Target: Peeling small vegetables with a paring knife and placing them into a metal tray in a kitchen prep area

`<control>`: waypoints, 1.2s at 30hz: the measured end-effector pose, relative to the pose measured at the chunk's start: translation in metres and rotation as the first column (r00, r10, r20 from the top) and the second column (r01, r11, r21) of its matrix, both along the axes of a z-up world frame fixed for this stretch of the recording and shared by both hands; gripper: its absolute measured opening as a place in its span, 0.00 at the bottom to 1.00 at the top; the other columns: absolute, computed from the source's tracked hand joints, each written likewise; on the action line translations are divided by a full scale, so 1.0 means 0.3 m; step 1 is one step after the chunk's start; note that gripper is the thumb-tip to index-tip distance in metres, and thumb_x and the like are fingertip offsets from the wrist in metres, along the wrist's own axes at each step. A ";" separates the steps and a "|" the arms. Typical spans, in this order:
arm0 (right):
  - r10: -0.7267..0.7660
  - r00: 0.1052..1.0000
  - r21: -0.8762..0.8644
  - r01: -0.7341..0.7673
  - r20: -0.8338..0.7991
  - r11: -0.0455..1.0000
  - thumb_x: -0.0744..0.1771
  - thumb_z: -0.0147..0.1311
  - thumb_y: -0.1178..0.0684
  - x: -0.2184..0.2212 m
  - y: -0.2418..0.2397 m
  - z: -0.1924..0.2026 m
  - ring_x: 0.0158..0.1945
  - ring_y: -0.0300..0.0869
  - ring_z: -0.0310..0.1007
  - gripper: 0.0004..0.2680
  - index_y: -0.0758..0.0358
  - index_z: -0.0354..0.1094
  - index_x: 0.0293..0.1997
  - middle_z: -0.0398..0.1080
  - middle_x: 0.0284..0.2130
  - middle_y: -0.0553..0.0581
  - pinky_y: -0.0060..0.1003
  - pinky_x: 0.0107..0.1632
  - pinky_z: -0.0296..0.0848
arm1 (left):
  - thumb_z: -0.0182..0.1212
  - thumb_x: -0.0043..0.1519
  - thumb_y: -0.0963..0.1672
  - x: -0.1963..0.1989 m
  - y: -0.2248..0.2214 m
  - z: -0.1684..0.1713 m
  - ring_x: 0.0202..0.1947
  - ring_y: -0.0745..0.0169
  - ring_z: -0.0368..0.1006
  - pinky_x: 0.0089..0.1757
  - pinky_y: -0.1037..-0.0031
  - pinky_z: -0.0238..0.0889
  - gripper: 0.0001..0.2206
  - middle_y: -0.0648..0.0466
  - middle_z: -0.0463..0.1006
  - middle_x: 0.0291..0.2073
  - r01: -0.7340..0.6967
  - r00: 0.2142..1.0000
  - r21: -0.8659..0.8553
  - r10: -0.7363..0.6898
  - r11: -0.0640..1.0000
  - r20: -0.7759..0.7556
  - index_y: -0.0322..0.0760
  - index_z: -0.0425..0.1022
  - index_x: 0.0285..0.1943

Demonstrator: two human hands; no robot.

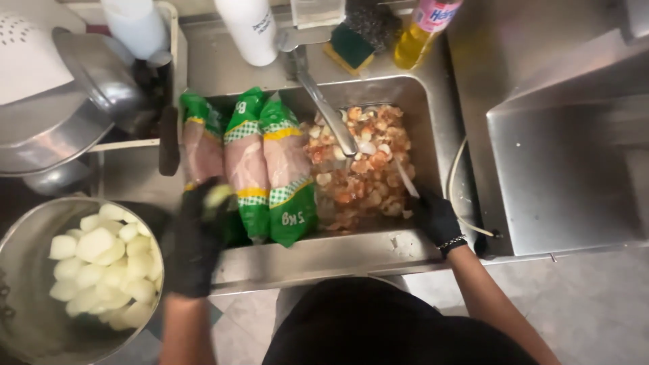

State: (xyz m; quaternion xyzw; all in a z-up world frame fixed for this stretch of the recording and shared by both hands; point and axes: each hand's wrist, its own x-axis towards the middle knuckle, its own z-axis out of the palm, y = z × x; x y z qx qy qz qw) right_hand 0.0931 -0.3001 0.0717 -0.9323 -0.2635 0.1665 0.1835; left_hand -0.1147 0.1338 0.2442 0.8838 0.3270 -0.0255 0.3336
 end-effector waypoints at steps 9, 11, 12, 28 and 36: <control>-0.309 0.951 0.200 0.301 0.006 0.932 0.69 0.50 0.42 -0.013 -0.022 -0.129 0.47 0.62 0.76 0.15 0.59 0.68 0.57 0.76 0.45 0.64 0.53 0.44 0.69 | 0.55 0.83 0.42 -0.501 0.371 -0.103 0.55 0.34 0.77 0.58 0.53 0.69 0.13 0.33 0.83 0.54 -0.058 0.978 0.725 -0.106 0.686 0.179 0.22 0.80 0.66; -0.390 0.918 0.146 0.396 -0.067 0.907 0.69 0.50 0.43 -0.017 -0.018 -0.107 0.37 0.59 0.78 0.10 0.53 0.76 0.38 0.79 0.30 0.59 0.53 0.41 0.69 | 0.61 0.79 0.44 -0.520 0.364 -0.127 0.68 0.36 0.74 0.66 0.57 0.67 0.16 0.33 0.82 0.63 -0.061 0.991 0.817 -0.063 0.573 0.118 0.22 0.80 0.67; -0.399 0.914 0.144 0.405 -0.066 0.903 0.69 0.50 0.43 -0.019 -0.005 -0.085 0.37 0.59 0.78 0.10 0.53 0.76 0.38 0.79 0.30 0.59 0.53 0.41 0.69 | 0.61 0.79 0.44 -0.341 0.284 -0.012 0.68 0.36 0.74 0.66 0.57 0.67 0.16 0.33 0.82 0.63 -0.056 0.990 0.816 -0.072 0.575 0.119 0.22 0.80 0.67; -0.509 0.853 0.217 0.521 -0.110 0.826 0.66 0.53 0.51 -0.046 0.006 -0.068 0.44 0.60 0.79 0.10 0.59 0.73 0.50 0.80 0.33 0.62 0.58 0.49 0.76 | 0.68 0.57 0.47 0.836 -0.308 -0.958 0.60 0.53 0.73 0.58 0.62 0.70 0.21 0.53 0.77 0.57 0.534 0.823 0.071 -0.498 0.843 -0.274 0.45 0.74 0.61; -0.569 0.811 0.131 0.584 -0.136 0.801 0.67 0.53 0.51 -0.014 0.041 -0.036 0.44 0.59 0.80 0.13 0.54 0.69 0.58 0.81 0.31 0.59 0.57 0.48 0.78 | 0.57 0.62 0.62 0.960 -0.373 -0.774 0.70 0.58 0.64 0.67 0.73 0.55 0.39 0.48 0.69 0.69 0.097 0.977 -0.290 -0.147 0.952 -0.157 0.33 0.65 0.72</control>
